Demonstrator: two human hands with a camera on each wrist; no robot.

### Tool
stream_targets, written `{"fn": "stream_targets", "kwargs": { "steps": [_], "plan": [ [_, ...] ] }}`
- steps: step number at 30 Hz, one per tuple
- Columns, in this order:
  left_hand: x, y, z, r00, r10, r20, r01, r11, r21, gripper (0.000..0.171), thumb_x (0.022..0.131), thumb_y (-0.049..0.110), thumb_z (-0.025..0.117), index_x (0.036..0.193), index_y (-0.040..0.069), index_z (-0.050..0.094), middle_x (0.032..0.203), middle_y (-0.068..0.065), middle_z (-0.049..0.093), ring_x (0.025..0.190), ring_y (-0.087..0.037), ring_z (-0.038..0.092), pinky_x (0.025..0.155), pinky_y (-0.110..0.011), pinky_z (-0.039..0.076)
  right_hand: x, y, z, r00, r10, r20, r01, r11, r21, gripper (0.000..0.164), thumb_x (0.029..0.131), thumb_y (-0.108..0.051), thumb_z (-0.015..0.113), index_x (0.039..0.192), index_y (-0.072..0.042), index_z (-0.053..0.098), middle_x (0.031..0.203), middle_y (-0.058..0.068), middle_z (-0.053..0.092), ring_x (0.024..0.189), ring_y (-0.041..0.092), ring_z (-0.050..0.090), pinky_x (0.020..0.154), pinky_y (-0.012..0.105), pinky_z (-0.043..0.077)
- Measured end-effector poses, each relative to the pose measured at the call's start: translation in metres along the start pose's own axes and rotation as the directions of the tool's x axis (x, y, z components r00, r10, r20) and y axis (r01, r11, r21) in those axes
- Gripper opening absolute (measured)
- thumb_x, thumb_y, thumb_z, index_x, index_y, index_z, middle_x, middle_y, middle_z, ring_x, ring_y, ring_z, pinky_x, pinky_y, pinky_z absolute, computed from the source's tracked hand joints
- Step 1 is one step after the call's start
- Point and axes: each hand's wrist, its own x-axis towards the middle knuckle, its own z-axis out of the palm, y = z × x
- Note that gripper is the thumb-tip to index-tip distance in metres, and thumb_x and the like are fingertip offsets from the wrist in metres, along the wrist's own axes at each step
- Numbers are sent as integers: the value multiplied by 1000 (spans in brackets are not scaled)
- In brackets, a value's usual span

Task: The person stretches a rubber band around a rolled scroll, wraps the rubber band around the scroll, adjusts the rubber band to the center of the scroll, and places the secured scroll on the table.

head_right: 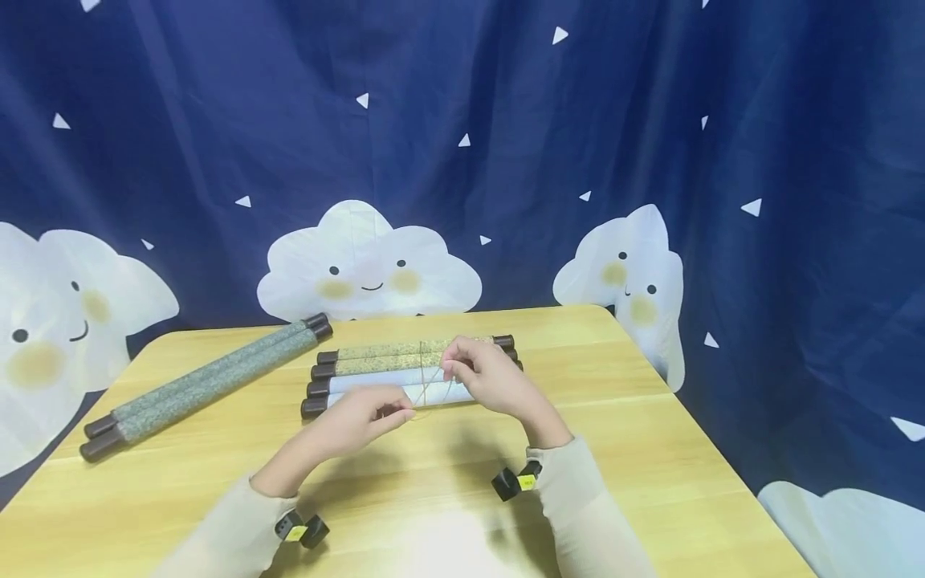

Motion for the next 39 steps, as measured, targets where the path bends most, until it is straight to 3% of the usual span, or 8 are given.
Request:
{"fn": "stream_targets", "kwargs": {
  "steps": [7, 16, 24, 30, 35, 39],
  "plan": [
    [0, -14, 1, 996, -90, -28, 92, 995, 45, 7, 98, 27, 61, 97, 24, 67, 83, 18, 62, 75, -1, 58, 70, -26, 52, 1, -6, 1, 999, 7, -53, -14, 992, -128, 8, 96, -17, 64, 95, -15, 72, 91, -7, 67, 71, 9, 55, 64, 28, 49],
    [0, -40, -17, 989, -146, -35, 150, 977, 151, 8, 97, 26, 62, 97, 21, 68, 80, 16, 62, 72, -2, 57, 68, -27, 51, 4, -8, -1, 985, -1, -175, -58, 941, -333, 8, 92, -17, 70, 94, -13, 77, 92, -5, 72, 72, 10, 60, 66, 29, 51],
    [-6, -73, -35, 982, -177, -65, 188, 952, 243, 7, 95, 22, 64, 94, 18, 68, 80, 13, 61, 72, -4, 56, 66, -29, 50, 2, 2, 0, 977, 15, -213, -88, 937, -338, 6, 91, -19, 71, 92, -17, 76, 92, -6, 72, 73, 10, 62, 67, 30, 52],
    [-19, -105, -47, 973, -202, -114, 228, 923, 311, 4, 95, 21, 65, 93, 18, 67, 81, 10, 60, 73, -9, 56, 66, -35, 50, -6, 13, 0, 980, 32, -199, -103, 929, -357, 6, 90, -16, 72, 92, -15, 77, 93, -4, 73, 68, 8, 61, 64, 29, 52],
    [-31, -127, -59, 958, -229, -174, 277, 895, 350, 10, 95, 22, 65, 96, 13, 67, 92, 0, 65, 87, -24, 63, 78, -46, 52, -6, 15, -4, 981, 47, -189, -111, 932, -344, 7, 90, -18, 72, 94, -15, 77, 93, -5, 72, 69, 7, 60, 64, 29, 51],
    [-39, -145, -69, 945, -271, -184, 324, 863, 387, 20, 96, 23, 63, 107, 7, 66, 108, -12, 64, 105, -37, 59, 93, -55, 46, -5, 15, -6, 982, 59, -178, -119, 929, -350, 7, 90, -19, 72, 94, -16, 77, 91, -5, 72, 68, 6, 58, 64, 29, 50]
  ]
}}
